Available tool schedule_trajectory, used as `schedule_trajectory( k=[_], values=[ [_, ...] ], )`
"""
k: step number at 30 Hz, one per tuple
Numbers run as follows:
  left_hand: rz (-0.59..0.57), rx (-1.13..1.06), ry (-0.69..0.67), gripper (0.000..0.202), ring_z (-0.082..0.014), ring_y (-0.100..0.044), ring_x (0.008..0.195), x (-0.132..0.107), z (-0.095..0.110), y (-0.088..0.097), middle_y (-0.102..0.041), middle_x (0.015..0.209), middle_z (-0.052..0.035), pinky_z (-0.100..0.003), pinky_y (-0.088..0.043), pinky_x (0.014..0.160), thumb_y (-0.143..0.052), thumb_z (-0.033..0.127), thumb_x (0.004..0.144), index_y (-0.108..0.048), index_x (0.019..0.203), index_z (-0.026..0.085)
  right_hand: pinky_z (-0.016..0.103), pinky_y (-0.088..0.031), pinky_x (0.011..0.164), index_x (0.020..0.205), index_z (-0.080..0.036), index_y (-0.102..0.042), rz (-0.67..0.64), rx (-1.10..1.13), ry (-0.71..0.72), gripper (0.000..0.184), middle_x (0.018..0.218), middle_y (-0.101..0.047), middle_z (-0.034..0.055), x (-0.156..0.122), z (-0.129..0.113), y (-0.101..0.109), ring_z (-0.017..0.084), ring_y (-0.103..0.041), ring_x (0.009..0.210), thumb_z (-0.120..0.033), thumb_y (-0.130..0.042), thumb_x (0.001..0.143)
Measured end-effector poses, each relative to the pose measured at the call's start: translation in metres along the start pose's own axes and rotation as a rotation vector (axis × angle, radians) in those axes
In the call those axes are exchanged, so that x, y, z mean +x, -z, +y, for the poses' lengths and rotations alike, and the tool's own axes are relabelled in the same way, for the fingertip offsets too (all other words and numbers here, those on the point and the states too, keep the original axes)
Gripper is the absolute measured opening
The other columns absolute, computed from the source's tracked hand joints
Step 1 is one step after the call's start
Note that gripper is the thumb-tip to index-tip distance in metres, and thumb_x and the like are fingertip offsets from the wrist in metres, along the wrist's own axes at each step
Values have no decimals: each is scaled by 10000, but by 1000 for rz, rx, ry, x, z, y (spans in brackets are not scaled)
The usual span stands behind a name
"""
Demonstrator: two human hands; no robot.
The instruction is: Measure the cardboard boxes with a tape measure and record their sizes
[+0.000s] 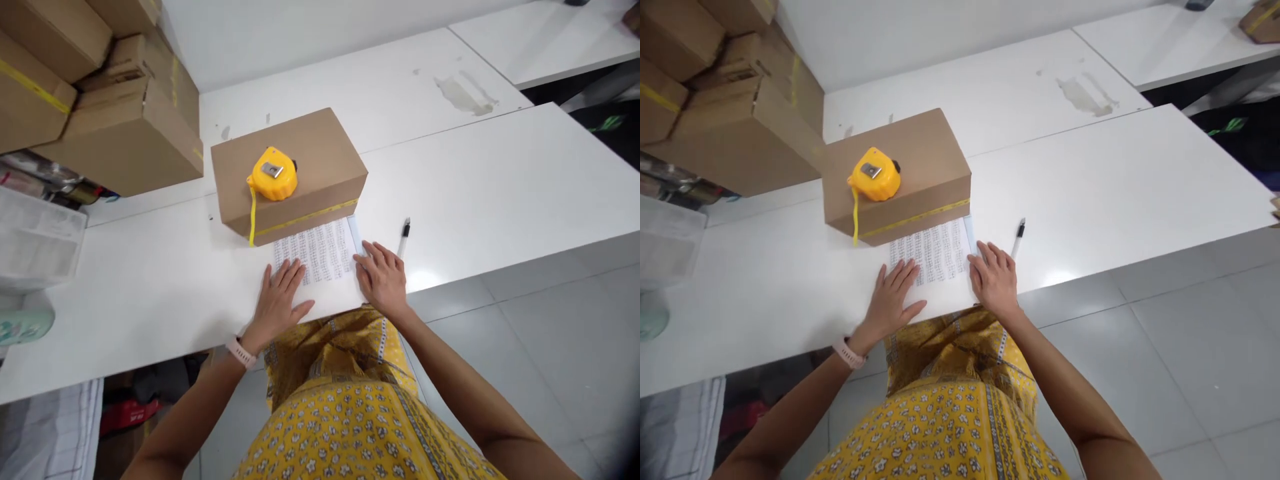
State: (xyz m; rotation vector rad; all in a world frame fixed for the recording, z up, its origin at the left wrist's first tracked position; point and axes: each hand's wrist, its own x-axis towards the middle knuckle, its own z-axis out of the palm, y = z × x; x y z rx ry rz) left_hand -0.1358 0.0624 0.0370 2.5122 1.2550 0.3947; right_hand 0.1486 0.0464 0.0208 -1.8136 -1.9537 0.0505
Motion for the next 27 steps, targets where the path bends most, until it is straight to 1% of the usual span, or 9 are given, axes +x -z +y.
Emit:
schedule_trajectory(
  k=[3,7,11,18,21,23,24,26,27],
  values=[
    [3,29,-25,775,-388,-388,1502,1,1,3,-448,1614,-147,-624,-109,1269,-618,489,968,-316,1627,214,490,-394,1106,1198,-273,-695,-37,-7,-3,286,1493,-600,83,1,-2,3,293,-494,1415,-230,-506,988],
    [-3,113,-66,720,-373,-467,1445,4,5,8,-521,1557,-162,-608,-177,1260,-591,413,991,-332,1614,163,486,-394,1124,1198,-204,-663,-8,-6,14,270,1479,-602,128,3,-4,5,294,-471,1437,-158,-533,966],
    [-8,145,-65,698,-373,-525,1385,7,8,10,-577,1503,-168,-615,-257,1227,-591,408,985,-373,1595,148,486,-394,1129,1188,-181,-649,-10,-16,37,263,1470,-600,157,3,-3,6,302,-456,1448,-129,-535,958],
    [18,189,-101,606,-356,-551,1334,5,6,8,-590,1491,-158,-576,-347,1181,-574,429,997,-474,1524,147,467,-408,1095,1178,-196,-642,17,-1,57,260,1458,-609,140,1,1,0,295,-495,1403,-137,-510,962],
    [44,220,-110,554,-349,-562,1303,3,7,3,-604,1475,-152,-554,-372,1167,-563,450,999,-542,1461,145,454,-406,1081,1243,-212,-613,99,14,63,288,1453,-604,130,-3,2,-5,286,-511,1370,-189,-502,978],
    [63,242,-108,533,-349,-571,1278,3,8,-1,-618,1455,-151,-543,-387,1153,-564,465,994,-583,1418,141,475,-390,1090,1297,-221,-578,218,53,9,325,1473,-570,142,-6,6,-4,295,-501,1371,-265,-504,984],
    [69,252,-103,527,-349,-574,1266,2,8,-2,-622,1448,-151,-536,-397,1143,-565,470,991,-597,1401,140,493,-385,1088,1317,-217,-560,291,74,-51,348,1463,-564,158,-6,9,-2,305,-502,1362,-305,-495,986],
    [67,271,-90,528,-348,-579,1242,2,9,-4,-623,1447,-153,-525,-412,1123,-569,473,985,-611,1384,130,524,-390,1060,1351,-192,-522,405,104,-233,403,1368,-601,187,-3,20,6,323,-535,1298,-371,-450,997],
    [61,275,-86,530,-345,-578,1235,2,9,-4,-620,1450,-153,-520,-417,1116,-571,470,983,-611,1383,125,535,-399,1037,1371,-173,-502,420,104,-339,439,1287,-635,193,0,27,12,329,-562,1242,-402,-423,1005]
  ],
)
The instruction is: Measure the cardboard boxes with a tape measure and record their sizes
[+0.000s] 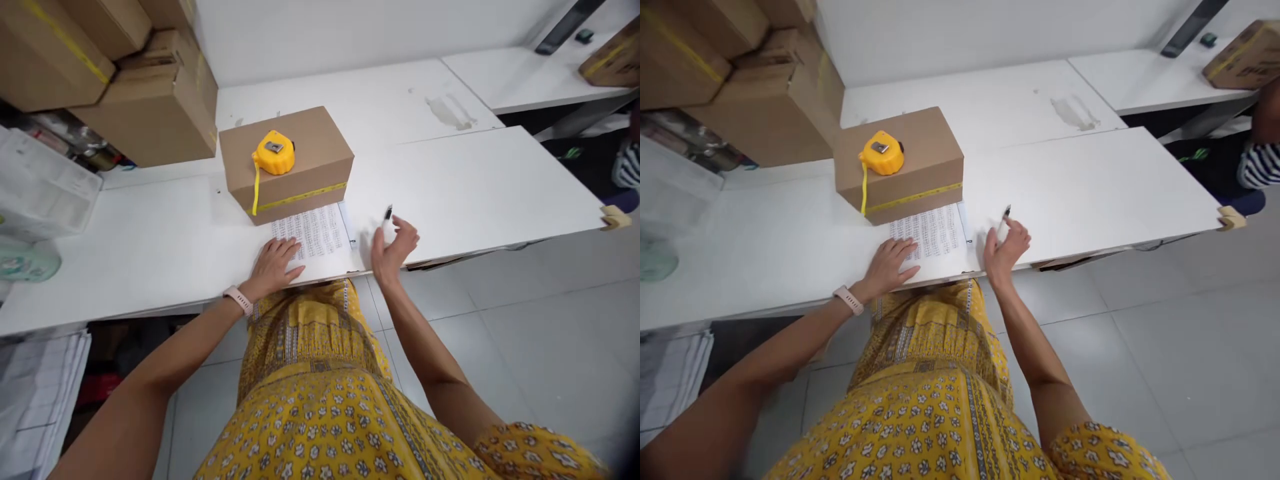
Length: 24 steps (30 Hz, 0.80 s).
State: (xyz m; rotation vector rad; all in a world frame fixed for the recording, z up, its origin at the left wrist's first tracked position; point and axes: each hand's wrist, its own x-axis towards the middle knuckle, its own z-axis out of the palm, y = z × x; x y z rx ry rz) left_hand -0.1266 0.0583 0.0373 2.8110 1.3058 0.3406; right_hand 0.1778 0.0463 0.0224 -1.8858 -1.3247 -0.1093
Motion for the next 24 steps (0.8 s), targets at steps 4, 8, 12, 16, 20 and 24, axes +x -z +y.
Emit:
schedule_trajectory(
  k=[4,8,12,16,20,24],
  values=[
    [-19,-7,12,523,-329,-562,1246,-1,1,2,-599,1474,-147,-508,-411,1109,-551,463,987,-601,1391,134,548,-441,958,1439,-112,-451,-319,-175,-170,627,1095,-713,204,36,11,13,363,-634,1069,-544,-465,984],
    [-17,-4,47,514,-319,-549,1273,-3,8,3,-589,1487,-144,-501,-388,1129,-530,440,992,-591,1402,136,489,-491,883,1409,-138,-526,-613,-274,-35,504,1162,-719,229,57,11,11,359,-657,1029,-347,-542,951],
    [-11,5,84,549,-326,-535,1300,-7,15,1,-575,1503,-151,-499,-360,1156,-548,433,982,-572,1424,108,468,-517,875,1165,-148,-690,-613,61,-115,334,1002,-743,179,59,14,13,315,-677,966,-273,-506,915],
    [-19,-10,99,589,-341,-525,1308,-11,20,0,-556,1524,-146,-518,-342,1171,-566,468,972,-557,1449,122,426,-554,880,1121,-205,-675,-578,868,-348,340,975,-750,102,44,18,35,246,-708,944,-394,-577,856],
    [-39,-22,134,651,-368,-493,1359,-13,29,0,-524,1549,-163,-557,-286,1208,-591,503,954,-528,1481,126,369,-532,925,1051,-274,-593,-508,1186,-332,415,942,-743,16,15,2,51,186,-700,944,-391,-812,719],
    [-46,-20,127,717,-389,-483,1374,-15,37,-1,-499,1563,-192,-591,-263,1218,-584,555,949,-491,1510,118,327,-515,763,832,-271,-453,-419,1073,-305,430,626,-564,-52,-8,-20,36,146,-592,655,-650,-653,859]
  ],
)
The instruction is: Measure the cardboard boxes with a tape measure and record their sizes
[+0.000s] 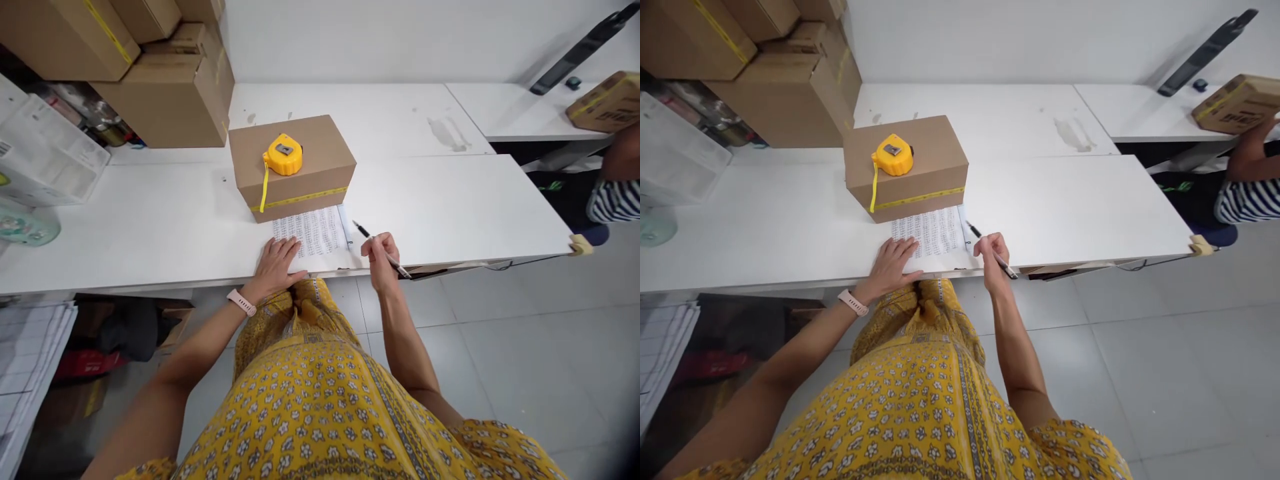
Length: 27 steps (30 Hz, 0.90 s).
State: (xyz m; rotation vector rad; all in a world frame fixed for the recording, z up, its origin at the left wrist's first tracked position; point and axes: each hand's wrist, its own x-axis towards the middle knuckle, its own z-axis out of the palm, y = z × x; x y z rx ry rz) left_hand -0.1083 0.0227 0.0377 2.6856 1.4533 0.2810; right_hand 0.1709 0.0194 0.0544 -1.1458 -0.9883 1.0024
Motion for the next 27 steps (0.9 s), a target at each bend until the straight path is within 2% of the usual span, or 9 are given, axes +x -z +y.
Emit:
schedule_trajectory(
  k=[3,5,7,10,13,18,21,25,27],
  values=[
    [10,-8,-4,730,-399,-488,1377,-1,1,-1,-506,1557,-197,-610,-260,1214,-581,580,948,-486,1517,132,369,-533,798,955,-267,-526,-44,-46,-73,555,686,-603,-10,6,14,-15,186,-656,737,-805,-397,906],
    [19,-21,2,711,-398,-494,1376,-1,0,-2,-514,1553,-186,-619,-255,1212,-575,576,955,-489,1517,149,401,-534,887,1104,-253,-580,-121,-55,-112,614,868,-691,45,14,22,-18,221,-706,921,-810,-438,887],
    [27,-36,13,687,-393,-506,1367,-1,-1,-2,-522,1549,-174,-623,-253,1212,-568,567,963,-495,1514,163,402,-528,920,1138,-247,-617,-172,-78,-134,592,998,-716,71,22,27,-16,236,-699,1017,-758,-593,840],
    [38,-53,35,673,-392,-520,1351,0,0,-1,-530,1543,-167,-626,-262,1211,-574,560,960,-506,1503,168,358,-530,834,982,-245,-638,-133,-130,-116,503,923,-687,31,29,31,-15,197,-662,887,-666,-764,737],
    [74,-92,29,665,-380,-529,1347,3,14,-4,-558,1511,-176,-627,-268,1221,-587,538,952,-516,1482,143,309,-500,747,843,-238,-573,-74,-179,-63,411,801,-589,-16,27,31,-17,143,-573,750,-613,-736,794],
    [36,-153,-222,579,-310,-450,1458,14,57,-19,-539,1541,-155,-543,-273,1270,-552,414,1000,-496,1490,111,330,-518,811,992,-245,-582,-184,-174,-48,337,916,-639,14,12,33,-17,167,-645,861,-571,-626,918],
    [-2,-104,-237,508,-295,-453,1468,20,73,-28,-544,1543,-141,-525,-299,1266,-540,317,1020,-511,1482,108,331,-518,796,1027,-245,-600,-227,-219,-36,337,933,-663,23,7,39,-13,176,-664,875,-553,-663,906],
    [18,-62,-200,429,-264,-491,1446,23,76,-33,-570,1524,-119,-502,-332,1258,-455,239,1059,-545,1466,136,276,-402,571,857,-235,-562,-158,-351,-19,324,665,-528,-46,6,40,-11,122,-494,585,-546,-631,918],
    [47,-56,-190,409,-259,-523,1419,23,75,-34,-580,1515,-118,-485,-355,1248,-428,220,1070,-569,1445,135,266,-340,521,812,-236,-533,-165,-396,-7,317,611,-470,-62,7,38,-12,109,-416,531,-521,-606,930]
  ],
)
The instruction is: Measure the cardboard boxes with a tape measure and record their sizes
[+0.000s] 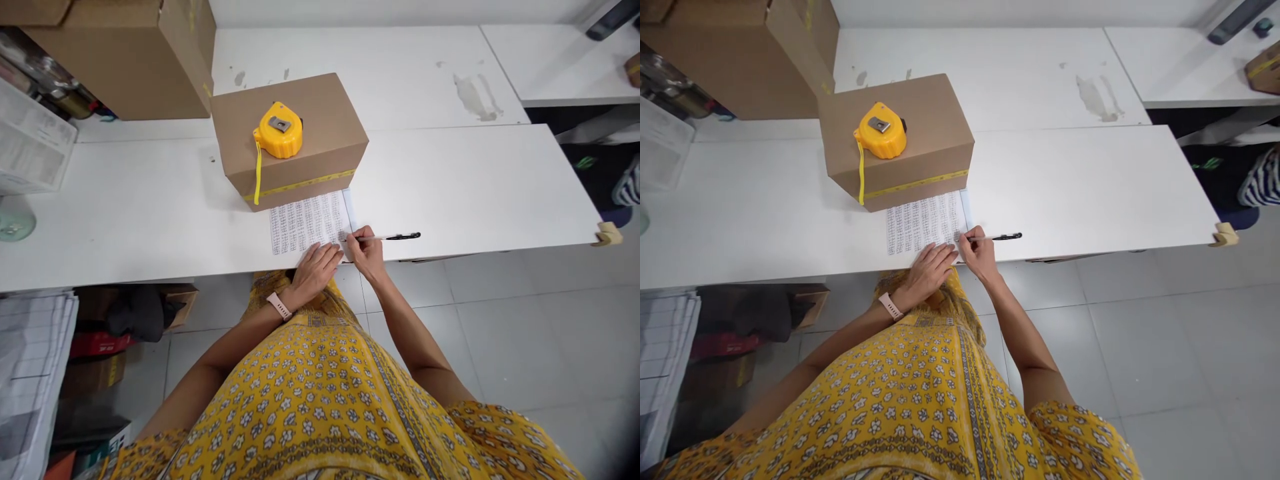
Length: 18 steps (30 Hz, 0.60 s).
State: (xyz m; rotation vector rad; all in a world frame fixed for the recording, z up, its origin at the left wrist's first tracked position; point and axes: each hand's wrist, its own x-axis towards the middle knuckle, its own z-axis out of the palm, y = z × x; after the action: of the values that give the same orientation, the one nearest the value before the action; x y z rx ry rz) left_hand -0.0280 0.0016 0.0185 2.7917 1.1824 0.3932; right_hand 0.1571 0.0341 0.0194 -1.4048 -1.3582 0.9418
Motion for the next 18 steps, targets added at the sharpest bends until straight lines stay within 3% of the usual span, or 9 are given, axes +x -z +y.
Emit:
schedule_trajectory(
  k=[4,12,18],
  values=[
    [51,-21,10,396,-244,-552,1391,-1,-2,-4,-604,1486,-123,-469,-388,1231,-402,155,1070,-597,1416,147,265,-353,530,847,-237,-546,-21,-9,22,293,660,-513,-46,4,-2,0,112,-439,560,-513,-618,911],
    [141,-17,25,350,-229,-622,1285,-2,-3,-12,-693,1352,-119,-434,-421,1213,-433,162,1067,-643,1347,146,264,-289,512,686,-252,-404,101,-60,5,382,544,-365,-79,7,-3,-6,100,-350,511,-489,-640,871],
    [60,1,15,402,-233,-566,1347,-2,-1,-8,-598,1496,-98,-441,-396,1229,-393,129,1066,-596,1411,161,266,-318,519,691,-254,-424,58,-131,13,366,548,-410,-66,5,-6,-5,110,-380,523,-489,-632,878]
  ],
)
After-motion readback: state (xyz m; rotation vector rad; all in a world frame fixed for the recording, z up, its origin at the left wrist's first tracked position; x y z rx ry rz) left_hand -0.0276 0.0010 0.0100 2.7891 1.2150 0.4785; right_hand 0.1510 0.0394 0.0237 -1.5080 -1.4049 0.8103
